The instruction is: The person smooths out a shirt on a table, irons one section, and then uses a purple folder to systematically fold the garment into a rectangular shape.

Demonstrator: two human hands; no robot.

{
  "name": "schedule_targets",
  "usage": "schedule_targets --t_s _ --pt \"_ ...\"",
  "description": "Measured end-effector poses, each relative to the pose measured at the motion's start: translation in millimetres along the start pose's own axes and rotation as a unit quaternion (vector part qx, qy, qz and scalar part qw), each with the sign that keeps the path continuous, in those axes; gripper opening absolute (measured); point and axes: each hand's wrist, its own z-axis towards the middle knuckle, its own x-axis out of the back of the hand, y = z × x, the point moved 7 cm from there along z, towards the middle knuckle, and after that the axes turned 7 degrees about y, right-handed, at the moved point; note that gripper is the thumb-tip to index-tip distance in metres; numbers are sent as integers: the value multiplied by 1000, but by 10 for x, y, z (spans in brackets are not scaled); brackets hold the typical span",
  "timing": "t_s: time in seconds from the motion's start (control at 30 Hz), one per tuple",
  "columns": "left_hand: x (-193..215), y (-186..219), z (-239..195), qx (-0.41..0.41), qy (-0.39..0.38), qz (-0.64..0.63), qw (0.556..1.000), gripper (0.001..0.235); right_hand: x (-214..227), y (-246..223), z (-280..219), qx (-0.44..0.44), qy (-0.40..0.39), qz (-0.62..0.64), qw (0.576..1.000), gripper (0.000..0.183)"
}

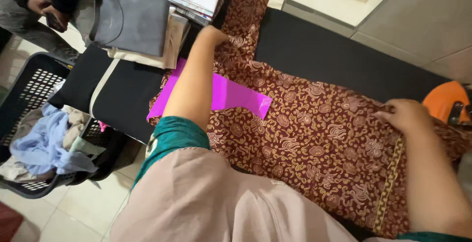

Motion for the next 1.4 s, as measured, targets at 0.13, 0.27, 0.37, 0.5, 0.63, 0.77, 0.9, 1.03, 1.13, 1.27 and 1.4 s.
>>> schedule_targets --t_s 0.13,0.27,0.37,0.5,0.63,0.77,0.9,1.03,1.13,1.27,1.4 --pt "208 -98 -597 21 -137 28 990 56 192 75 -395 -9 18 -63 998 41" --pt "89 -159 -512 -74 -133 -71 986 66 348 176 -908 20 150 -139 979 32" --pt "202 -58 -843 -175 -134 -381 898 34 304 281 -1233 45 202 -7 978 44" --pt "856 -466 -1705 -267 -66 -294 916 41 131 311 -1933 63 264 -24 962 47" --pt "728 -1338 -1953 -299 -148 -354 874 37 -308 118 -2648 96 275 47 956 53" --pt "232 -1909 -1966 -172 -202 -304 915 76 -424 -293 -3142 89 286 106 948 52" --pt "3 -1882 -1808 -322 -40 -164 932 59 -575 -115 -3197 23 367 18 930 49" --pt "77 -2191 -1444 -326 71 -338 880 24 -700 328 -3217 -22 423 -7 906 31" --pt "651 -1797 -2304 -310 49 -442 840 17 -530 512 -3328 -50 430 11 901 25" --pt "628 -1983 -2577 -307 19 -307 900 11 -710 624 -3516 -82 417 15 905 27" --pt "135 -2349 -2018 -194 94 -50 975 74 -1101 573 -3568 -69 374 40 924 22"
